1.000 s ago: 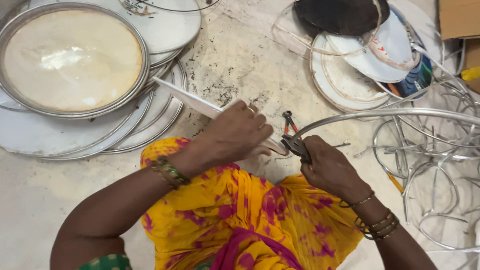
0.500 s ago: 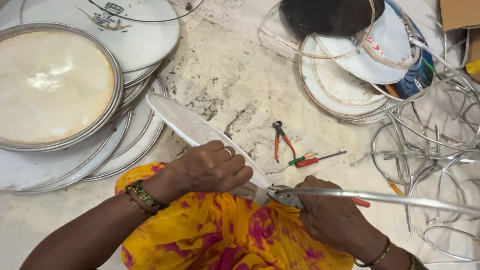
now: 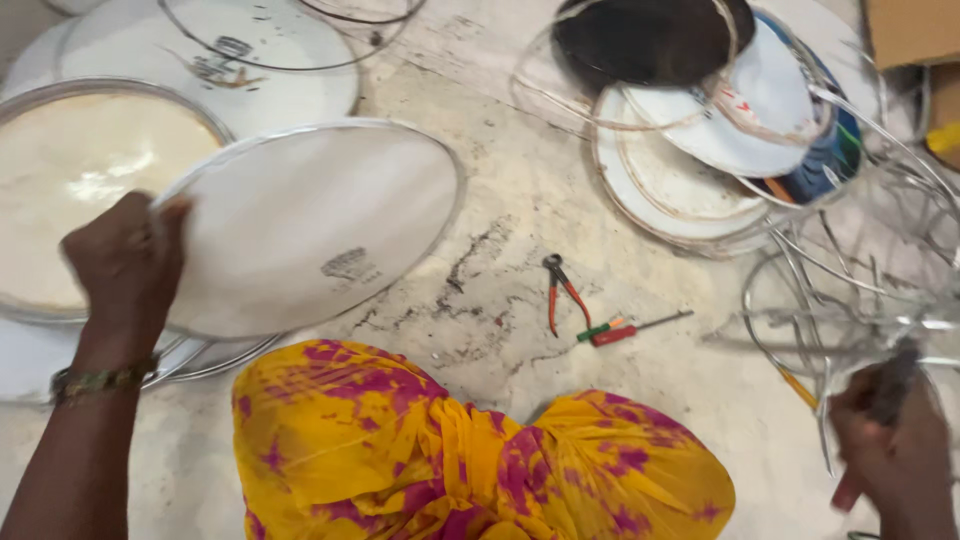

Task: The person uses pliers to remove the metal rims and circular skins from a large stack of drum heads, pulling the components apart by hand.

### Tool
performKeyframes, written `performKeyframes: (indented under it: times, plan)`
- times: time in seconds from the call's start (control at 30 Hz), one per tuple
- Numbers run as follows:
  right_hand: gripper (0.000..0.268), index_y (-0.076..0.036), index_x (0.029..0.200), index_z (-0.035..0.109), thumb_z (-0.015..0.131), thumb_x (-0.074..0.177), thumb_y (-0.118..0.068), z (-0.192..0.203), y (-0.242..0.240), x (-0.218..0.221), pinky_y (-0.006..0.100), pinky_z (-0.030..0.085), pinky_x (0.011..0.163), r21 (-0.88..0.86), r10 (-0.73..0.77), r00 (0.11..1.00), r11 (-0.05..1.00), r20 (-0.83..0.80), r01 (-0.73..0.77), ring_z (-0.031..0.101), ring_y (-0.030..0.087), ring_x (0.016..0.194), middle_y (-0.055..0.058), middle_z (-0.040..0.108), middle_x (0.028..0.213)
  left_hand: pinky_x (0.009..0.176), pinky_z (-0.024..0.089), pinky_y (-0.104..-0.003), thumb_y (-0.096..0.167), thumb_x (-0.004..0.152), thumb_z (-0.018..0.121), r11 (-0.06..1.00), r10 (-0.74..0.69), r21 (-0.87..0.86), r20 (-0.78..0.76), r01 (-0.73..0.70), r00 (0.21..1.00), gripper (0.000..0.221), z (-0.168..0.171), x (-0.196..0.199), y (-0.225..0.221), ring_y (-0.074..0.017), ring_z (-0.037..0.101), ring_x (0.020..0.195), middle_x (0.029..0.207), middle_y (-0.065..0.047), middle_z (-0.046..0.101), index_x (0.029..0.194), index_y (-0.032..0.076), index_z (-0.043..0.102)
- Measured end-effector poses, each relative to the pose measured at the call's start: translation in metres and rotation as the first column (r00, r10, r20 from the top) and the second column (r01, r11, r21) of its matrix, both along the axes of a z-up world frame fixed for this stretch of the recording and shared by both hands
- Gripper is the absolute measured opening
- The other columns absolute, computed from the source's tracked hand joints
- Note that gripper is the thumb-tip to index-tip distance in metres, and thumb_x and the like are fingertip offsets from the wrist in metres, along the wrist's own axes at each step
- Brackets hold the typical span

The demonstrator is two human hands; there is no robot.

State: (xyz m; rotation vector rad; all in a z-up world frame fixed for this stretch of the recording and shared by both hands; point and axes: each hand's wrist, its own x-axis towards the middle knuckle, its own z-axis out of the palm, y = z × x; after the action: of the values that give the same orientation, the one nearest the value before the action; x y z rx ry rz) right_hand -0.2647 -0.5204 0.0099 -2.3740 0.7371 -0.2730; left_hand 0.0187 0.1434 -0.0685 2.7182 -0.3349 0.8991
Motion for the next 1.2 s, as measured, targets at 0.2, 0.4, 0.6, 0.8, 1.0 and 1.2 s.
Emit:
performKeyframes:
  times: [0.2,0.4,0.6,0.8,1.0,1.2]
  plan:
    - [0.028,0.000,0.116,0.062,0.068,0.090,-0.004,-0.064,-0.066,-0.003,0.030,0.048,0.083,0.086,-0.041,0.989,0.996,0.144,0.028,0.062,0.016,0.097,0.009,0.066,0.104,0.067,0.049,-0.036,0.008,0.113,0.074,0.962,-0.085,-0.251,0.109,0.110,0.990,0.017,-0.029,-0.019,0.009,-0.0295,0.061,0.071,0.083,-0.015,0.064,0.102,-0.002,0.066]
    - [0.040,-0.001,0.124,0.062,0.069,0.085,-0.007,-0.164,-0.084,0.039,0.033,0.050,0.089,0.180,0.059,0.995,0.981,0.084,-0.074,0.065,0.020,0.101,0.010,0.070,0.111,0.075,0.054,-0.036,0.003,0.107,0.080,0.934,-0.163,-0.276,0.238,0.228,0.957,0.012,0.019,-0.007,-0.056,-0.0259,0.066,0.085,0.100,-0.012,0.068,0.112,0.000,0.070]
    - [0.043,-0.004,0.120,0.067,0.070,0.078,-0.013,-0.257,-0.103,0.088,0.039,0.052,0.084,0.159,0.103,0.966,0.985,-0.238,-0.065,0.067,0.027,0.094,0.012,0.072,0.105,0.070,0.052,-0.037,0.012,0.100,0.088,0.924,-0.185,-0.290,0.237,0.251,0.954,0.019,0.035,-0.015,-0.096,-0.0233,0.063,0.079,0.097,-0.011,0.061,0.110,0.004,0.074]
    - [0.038,0.000,0.108,0.077,0.069,0.086,-0.029,-0.264,-0.102,0.108,0.044,0.056,0.087,-0.115,0.131,0.789,0.962,-0.601,-0.247,0.073,0.037,0.098,0.021,0.077,0.101,0.065,0.051,-0.037,0.015,0.097,0.087,0.910,-0.238,-0.288,0.221,0.297,0.946,0.019,0.050,-0.024,-0.123,-0.0231,0.062,0.073,0.089,-0.009,0.060,0.109,0.005,0.076]
    - [0.046,-0.008,0.125,0.071,0.067,0.089,-0.037,-0.159,0.006,0.132,0.043,0.055,0.092,-0.067,0.351,0.829,0.906,-0.436,-0.419,0.071,0.033,0.106,0.018,0.074,0.115,0.067,0.052,-0.035,0.019,0.101,0.082,0.880,-0.357,-0.220,0.282,0.422,0.891,0.017,0.050,-0.020,-0.136,-0.0208,0.064,0.076,0.093,-0.006,0.063,0.108,0.006,0.074]
    - [0.038,-0.008,0.133,0.063,0.068,0.097,-0.019,-0.030,0.169,0.157,0.041,0.051,0.103,-0.266,0.636,0.734,0.769,0.236,-0.581,0.064,0.031,0.126,0.016,0.066,0.136,0.051,0.049,-0.030,0.027,0.100,0.078,0.844,-0.479,-0.166,0.190,0.509,0.857,0.021,0.051,-0.024,-0.159,-0.0147,0.058,0.060,0.081,-0.003,0.060,0.099,0.007,0.075]
